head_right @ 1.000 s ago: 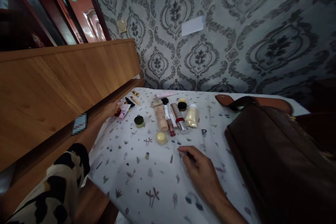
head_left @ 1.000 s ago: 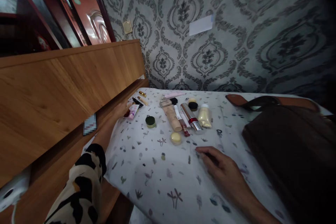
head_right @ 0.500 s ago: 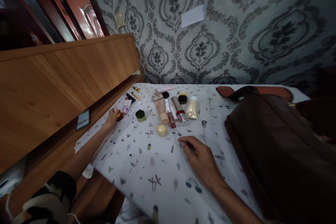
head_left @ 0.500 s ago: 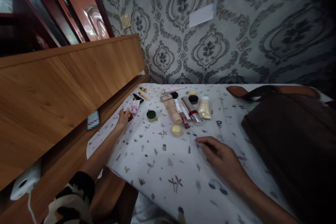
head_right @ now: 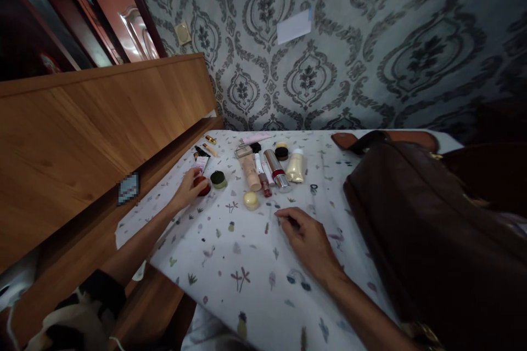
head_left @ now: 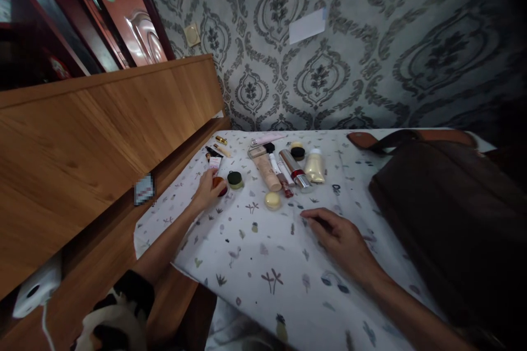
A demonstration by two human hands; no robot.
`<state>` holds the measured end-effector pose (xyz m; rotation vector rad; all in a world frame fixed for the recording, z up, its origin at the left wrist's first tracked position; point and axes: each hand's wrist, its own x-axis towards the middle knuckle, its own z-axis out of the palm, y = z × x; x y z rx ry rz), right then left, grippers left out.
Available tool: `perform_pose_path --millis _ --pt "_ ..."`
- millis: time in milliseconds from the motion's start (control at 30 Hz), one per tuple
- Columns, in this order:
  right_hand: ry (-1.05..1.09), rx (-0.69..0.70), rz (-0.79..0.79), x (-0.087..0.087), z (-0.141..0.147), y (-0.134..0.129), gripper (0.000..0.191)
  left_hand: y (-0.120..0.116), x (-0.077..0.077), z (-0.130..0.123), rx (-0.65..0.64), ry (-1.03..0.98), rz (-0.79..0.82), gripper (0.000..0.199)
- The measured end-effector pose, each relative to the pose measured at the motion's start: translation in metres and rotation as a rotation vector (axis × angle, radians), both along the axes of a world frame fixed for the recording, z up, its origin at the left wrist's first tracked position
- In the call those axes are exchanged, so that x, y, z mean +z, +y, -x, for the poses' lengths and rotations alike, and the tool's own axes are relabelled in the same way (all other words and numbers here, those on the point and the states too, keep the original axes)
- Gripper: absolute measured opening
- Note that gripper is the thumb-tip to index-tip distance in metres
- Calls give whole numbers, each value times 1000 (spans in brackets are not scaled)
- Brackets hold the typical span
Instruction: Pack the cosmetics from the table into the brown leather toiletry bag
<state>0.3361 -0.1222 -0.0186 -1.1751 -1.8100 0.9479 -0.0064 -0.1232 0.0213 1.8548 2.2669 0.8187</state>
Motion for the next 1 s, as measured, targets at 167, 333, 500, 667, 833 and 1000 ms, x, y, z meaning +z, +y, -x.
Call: perform_pose_path --millis 167,333,500,667,833,1000 --pt "6 -5 -4 1 0 0 35 16 2 -28 -7 163 97 45" --pt "3 9 -13 0 -1 1 36 21 5 -40 62 243 145 43" --pt "2 24 -31 0 -1 2 33 2 6 -36 33 267 175 52" --pt "-107 45 -149 -2 -1 -2 34 -17 2 -32 -74 208 126 46" --pt "-426 -17 -388 -13 -4 -4 38 -26 -16 5 24 231 20 41" --pt "-638 -55 -422 -29 -5 -4 51 -30 -36 70 175 255 135 52"
